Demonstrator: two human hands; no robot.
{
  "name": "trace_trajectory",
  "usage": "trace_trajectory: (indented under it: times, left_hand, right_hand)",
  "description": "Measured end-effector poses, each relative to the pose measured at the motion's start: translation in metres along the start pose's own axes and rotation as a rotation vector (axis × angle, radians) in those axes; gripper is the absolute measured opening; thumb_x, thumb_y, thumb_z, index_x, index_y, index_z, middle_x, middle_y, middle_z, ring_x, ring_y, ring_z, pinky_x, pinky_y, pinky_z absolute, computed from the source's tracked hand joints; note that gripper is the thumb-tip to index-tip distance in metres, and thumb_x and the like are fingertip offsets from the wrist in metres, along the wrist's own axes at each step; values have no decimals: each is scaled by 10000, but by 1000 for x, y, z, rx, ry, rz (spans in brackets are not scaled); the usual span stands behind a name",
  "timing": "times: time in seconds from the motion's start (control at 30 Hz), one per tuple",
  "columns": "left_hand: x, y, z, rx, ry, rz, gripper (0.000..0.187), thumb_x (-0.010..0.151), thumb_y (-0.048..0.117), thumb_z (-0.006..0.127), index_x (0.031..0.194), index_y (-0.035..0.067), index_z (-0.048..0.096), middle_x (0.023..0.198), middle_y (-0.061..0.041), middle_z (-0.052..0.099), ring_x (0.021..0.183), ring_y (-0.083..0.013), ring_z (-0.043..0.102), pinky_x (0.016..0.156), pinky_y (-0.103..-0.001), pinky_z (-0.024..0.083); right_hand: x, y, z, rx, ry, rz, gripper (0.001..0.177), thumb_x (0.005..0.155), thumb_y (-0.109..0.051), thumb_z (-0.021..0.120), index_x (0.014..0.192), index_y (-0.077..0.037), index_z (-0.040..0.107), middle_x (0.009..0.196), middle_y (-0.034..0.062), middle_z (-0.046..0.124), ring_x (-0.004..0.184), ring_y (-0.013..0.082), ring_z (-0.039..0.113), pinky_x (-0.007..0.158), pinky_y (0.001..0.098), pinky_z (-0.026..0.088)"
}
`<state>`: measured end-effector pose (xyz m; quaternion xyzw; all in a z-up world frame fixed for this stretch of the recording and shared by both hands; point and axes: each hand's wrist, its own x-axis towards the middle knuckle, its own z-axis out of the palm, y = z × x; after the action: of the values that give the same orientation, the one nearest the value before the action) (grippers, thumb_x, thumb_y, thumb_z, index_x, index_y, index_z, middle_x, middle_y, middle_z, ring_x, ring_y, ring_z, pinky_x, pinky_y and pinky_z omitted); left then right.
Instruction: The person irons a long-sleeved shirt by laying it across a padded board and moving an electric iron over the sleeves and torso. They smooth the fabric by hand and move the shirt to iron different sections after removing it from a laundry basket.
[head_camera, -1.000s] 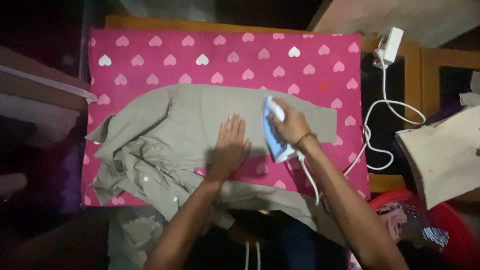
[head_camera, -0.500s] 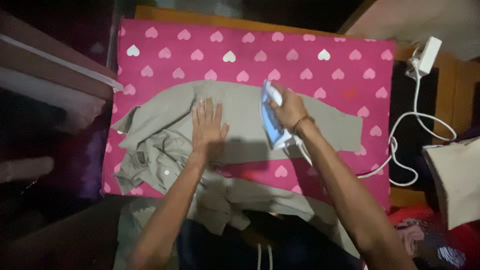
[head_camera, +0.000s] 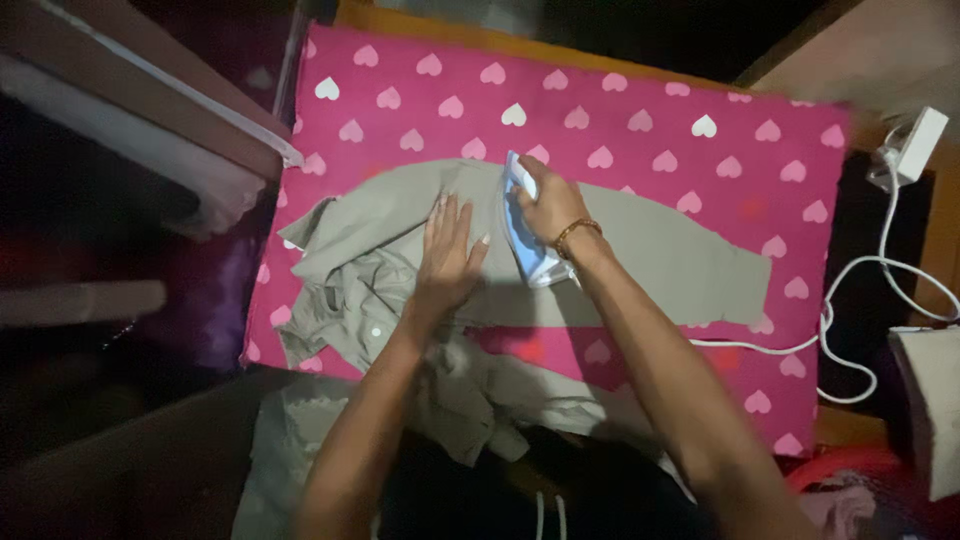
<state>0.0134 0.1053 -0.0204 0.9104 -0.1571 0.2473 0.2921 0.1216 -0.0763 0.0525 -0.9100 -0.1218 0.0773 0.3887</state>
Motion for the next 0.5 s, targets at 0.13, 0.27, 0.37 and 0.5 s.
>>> trace_trajectory:
  times: [0.13,0.27,0.37,0.5]
  left_hand:
    - [-3,-18,20,-66,-237,-253,605,1065,296,517,1496,-114,409,1560,-406,318,1495,-521,243,1217,-598,144]
    - [-5,-15,37,-10,-184,-319,598,1086,349,465,1528,-49,407,1611,-339,325,1556,-478,222,1279,-579,119]
    - [4,6,49,21,-223,-402,616,1058,348,487,1525,-46,407,1604,-360,291,1521,-490,196,1219,-635,77]
    - [7,49,65,93,-275,-243,658,997,353,542,1491,-69,439,1573,-382,301,1475,-513,211,1153,-681,108]
  right_hand:
    - [-26,-3,8,40,-175,296,570,918,-274,637,1454,-139,496,1217,233,681,947,382,763,925,436,576]
    - [-96,-10,8,-22,-347,214,592,962,-321,574,1523,-197,430,966,309,713,887,465,711,809,537,545]
    - [-130,-2,-9,-132,-255,29,544,1001,-281,576,1524,-200,447,936,295,718,891,483,699,844,551,544]
    - [-114,40,-38,-319,-175,300,521,978,-285,570,1493,-257,490,955,296,708,914,485,687,849,564,541]
